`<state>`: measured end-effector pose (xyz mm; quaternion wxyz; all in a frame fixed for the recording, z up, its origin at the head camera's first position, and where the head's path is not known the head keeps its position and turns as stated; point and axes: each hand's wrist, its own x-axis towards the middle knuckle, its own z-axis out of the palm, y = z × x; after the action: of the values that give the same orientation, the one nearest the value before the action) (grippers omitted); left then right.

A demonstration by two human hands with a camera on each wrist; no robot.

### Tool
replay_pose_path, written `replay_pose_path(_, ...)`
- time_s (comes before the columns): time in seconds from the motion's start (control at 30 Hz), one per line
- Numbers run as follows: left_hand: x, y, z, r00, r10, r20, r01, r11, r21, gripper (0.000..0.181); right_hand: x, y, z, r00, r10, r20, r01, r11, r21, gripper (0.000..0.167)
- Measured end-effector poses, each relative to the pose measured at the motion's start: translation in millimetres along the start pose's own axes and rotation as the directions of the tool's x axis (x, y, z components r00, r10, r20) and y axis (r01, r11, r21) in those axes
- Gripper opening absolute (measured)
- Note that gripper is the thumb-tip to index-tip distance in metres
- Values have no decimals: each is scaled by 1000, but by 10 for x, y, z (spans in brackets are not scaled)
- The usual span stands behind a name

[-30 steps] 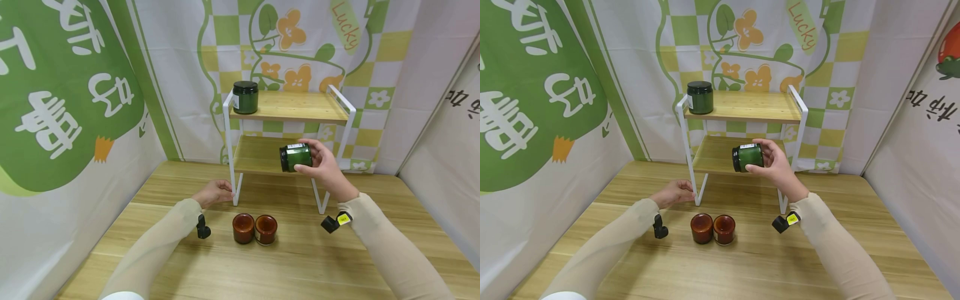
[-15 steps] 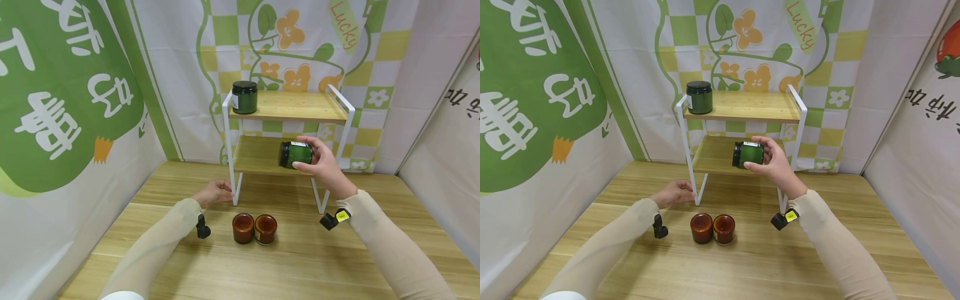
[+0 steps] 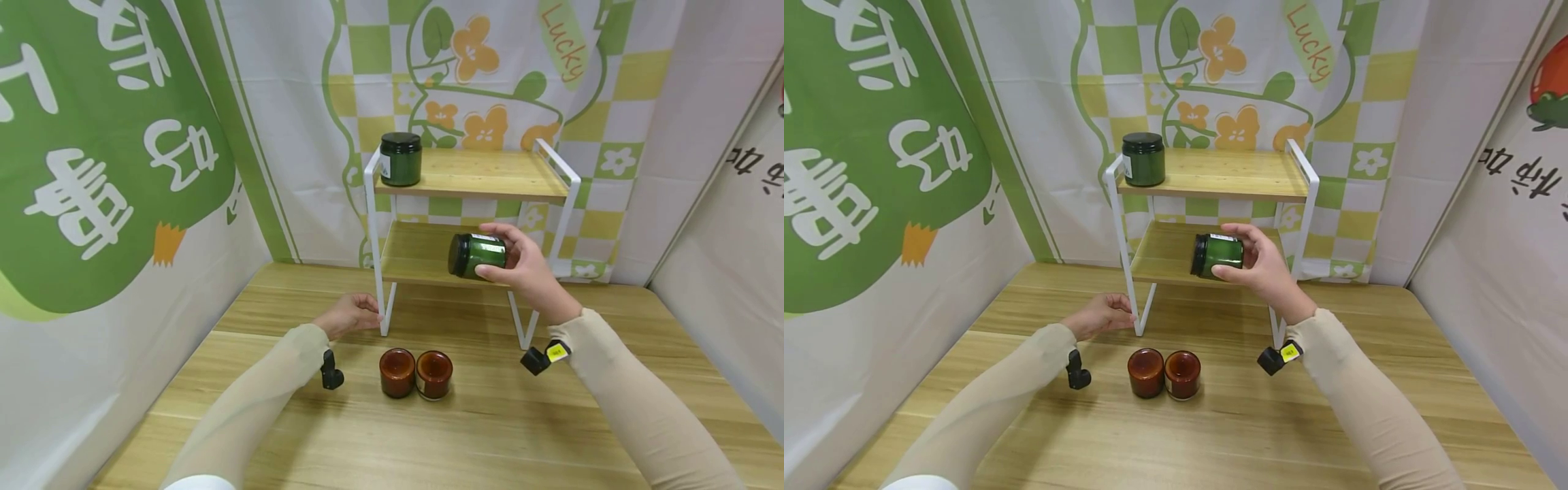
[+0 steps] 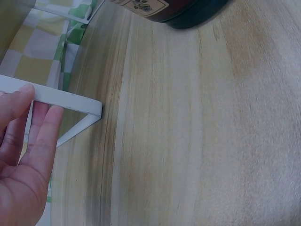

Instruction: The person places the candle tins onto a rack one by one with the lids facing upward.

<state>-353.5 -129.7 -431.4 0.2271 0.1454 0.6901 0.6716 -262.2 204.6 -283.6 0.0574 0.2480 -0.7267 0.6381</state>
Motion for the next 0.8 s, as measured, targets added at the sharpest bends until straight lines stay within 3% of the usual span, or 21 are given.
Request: replay_pose_path(0.8,14,-9,3,1000,-1,-4,1,1000,9,15,7,35,-19,1000,-2,-29,2,1000,9,56)
